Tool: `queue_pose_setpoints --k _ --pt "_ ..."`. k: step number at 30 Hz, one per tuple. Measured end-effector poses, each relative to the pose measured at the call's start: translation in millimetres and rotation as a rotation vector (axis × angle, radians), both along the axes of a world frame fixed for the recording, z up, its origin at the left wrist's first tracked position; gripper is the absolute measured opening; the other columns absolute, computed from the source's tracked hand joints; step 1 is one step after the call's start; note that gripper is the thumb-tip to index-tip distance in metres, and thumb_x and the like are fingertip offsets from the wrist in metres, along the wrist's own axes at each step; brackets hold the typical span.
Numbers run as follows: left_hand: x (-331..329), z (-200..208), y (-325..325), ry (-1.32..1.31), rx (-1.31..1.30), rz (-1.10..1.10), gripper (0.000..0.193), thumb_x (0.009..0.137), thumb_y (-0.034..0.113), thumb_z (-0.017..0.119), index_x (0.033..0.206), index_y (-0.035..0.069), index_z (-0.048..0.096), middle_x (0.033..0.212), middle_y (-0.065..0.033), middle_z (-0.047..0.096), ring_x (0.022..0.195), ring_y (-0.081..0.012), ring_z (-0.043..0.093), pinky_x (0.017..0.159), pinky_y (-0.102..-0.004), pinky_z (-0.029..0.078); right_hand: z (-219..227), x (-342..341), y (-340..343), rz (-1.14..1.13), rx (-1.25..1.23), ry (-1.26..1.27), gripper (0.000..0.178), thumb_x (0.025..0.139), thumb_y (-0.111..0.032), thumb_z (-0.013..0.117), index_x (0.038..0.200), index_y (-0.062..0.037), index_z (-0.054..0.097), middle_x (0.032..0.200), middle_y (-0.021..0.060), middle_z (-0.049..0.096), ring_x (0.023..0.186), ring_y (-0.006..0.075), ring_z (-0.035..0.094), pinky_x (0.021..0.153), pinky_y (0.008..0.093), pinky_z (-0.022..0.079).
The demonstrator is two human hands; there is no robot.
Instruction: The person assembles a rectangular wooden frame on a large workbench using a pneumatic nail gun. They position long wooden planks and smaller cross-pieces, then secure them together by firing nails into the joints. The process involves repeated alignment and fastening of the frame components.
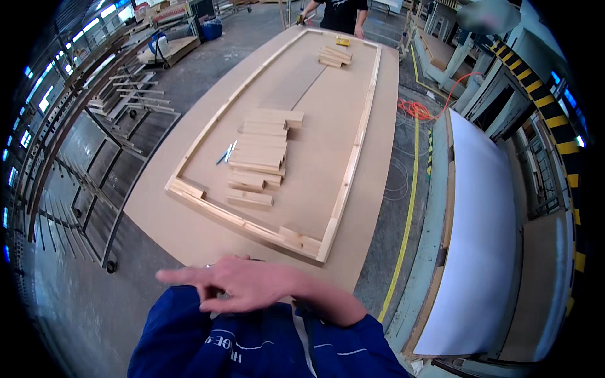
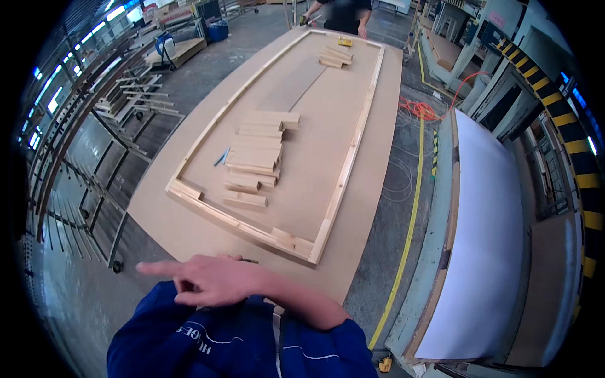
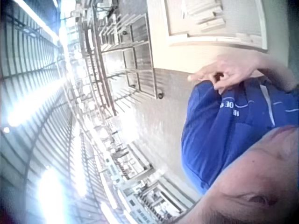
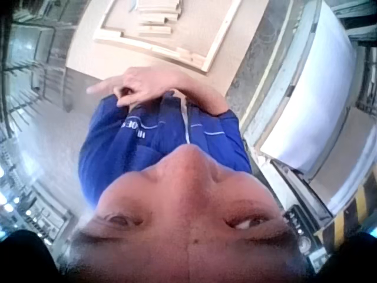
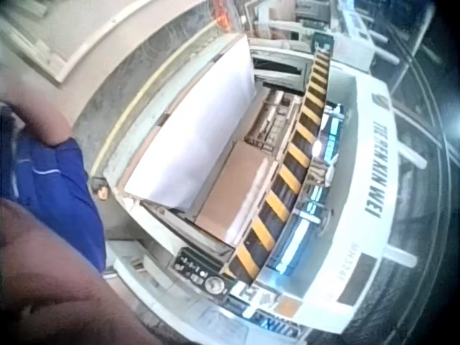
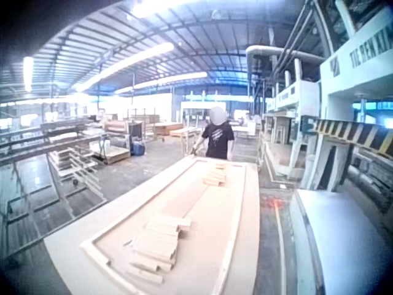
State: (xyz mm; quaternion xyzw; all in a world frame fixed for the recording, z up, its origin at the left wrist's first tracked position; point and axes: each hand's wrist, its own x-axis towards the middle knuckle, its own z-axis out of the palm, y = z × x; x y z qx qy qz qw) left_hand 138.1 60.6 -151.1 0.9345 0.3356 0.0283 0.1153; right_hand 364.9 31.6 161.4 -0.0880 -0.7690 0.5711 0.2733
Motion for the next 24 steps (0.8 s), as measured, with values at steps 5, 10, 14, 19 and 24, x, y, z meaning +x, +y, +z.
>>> queue_pose_setpoints --k 5,10,14,19,24 --pt "2 20 0 0.315 -0.304 0.175 0.044 0.084 0.048 0.072 0.111 0.014 0.064 0.091 -0.0186 0.074 0.086 -0.0415 0.072 0.077 -0.0539 0.057 -140 27 43 -0.711 -0.220 -0.461 0.052 0.093 -0.026 0.065 0.141 -0.0069 0.060 0.099 0.0208 0.073 0.094 0.0332 0.070 0.090 0.0408 0.055" --pt "4 27 -3 0.288 -0.303 0.185 0.044 0.083 0.048 0.073 0.111 0.015 0.065 0.090 -0.0189 0.075 0.086 -0.0410 0.072 0.077 -0.0529 0.057 -292 96 23 -1.054 0.119 -1.098 0.060 0.093 -0.037 0.065 0.145 -0.0079 0.054 0.142 0.0188 0.059 0.122 0.0411 0.062 0.105 0.0511 0.051" --pt "5 24 -5 0.253 -0.276 0.192 0.046 0.083 0.049 0.073 0.113 0.015 0.065 0.085 -0.0179 0.074 0.082 -0.0407 0.072 0.073 -0.0523 0.057 -332 124 -12 -1.072 -0.026 -0.965 0.064 0.092 -0.032 0.070 0.148 -0.0075 0.051 0.142 0.0198 0.059 0.124 0.0374 0.062 0.105 0.0476 0.051" --pt "5 28 -1 0.307 -0.259 0.180 0.048 0.082 0.048 0.076 0.113 0.014 0.065 0.090 -0.0175 0.075 0.087 -0.0387 0.073 0.078 -0.0517 0.058 -330 191 -49 -1.789 -0.507 -0.130 0.062 0.092 -0.018 0.072 0.148 -0.0026 0.050 0.129 0.0134 0.063 0.110 0.0205 0.064 0.089 0.0369 0.055" --pt "8 22 -1 0.257 -0.294 0.169 0.046 0.081 0.044 0.078 0.112 0.014 0.064 0.087 -0.0181 0.074 0.085 -0.0406 0.072 0.077 -0.0529 0.057 -274 371 -181 -2.652 -0.387 -0.044 0.072 0.093 -0.014 0.070 0.153 0.0003 0.032 0.111 0.0079 0.066 0.098 0.0178 0.064 0.087 0.0327 0.052"
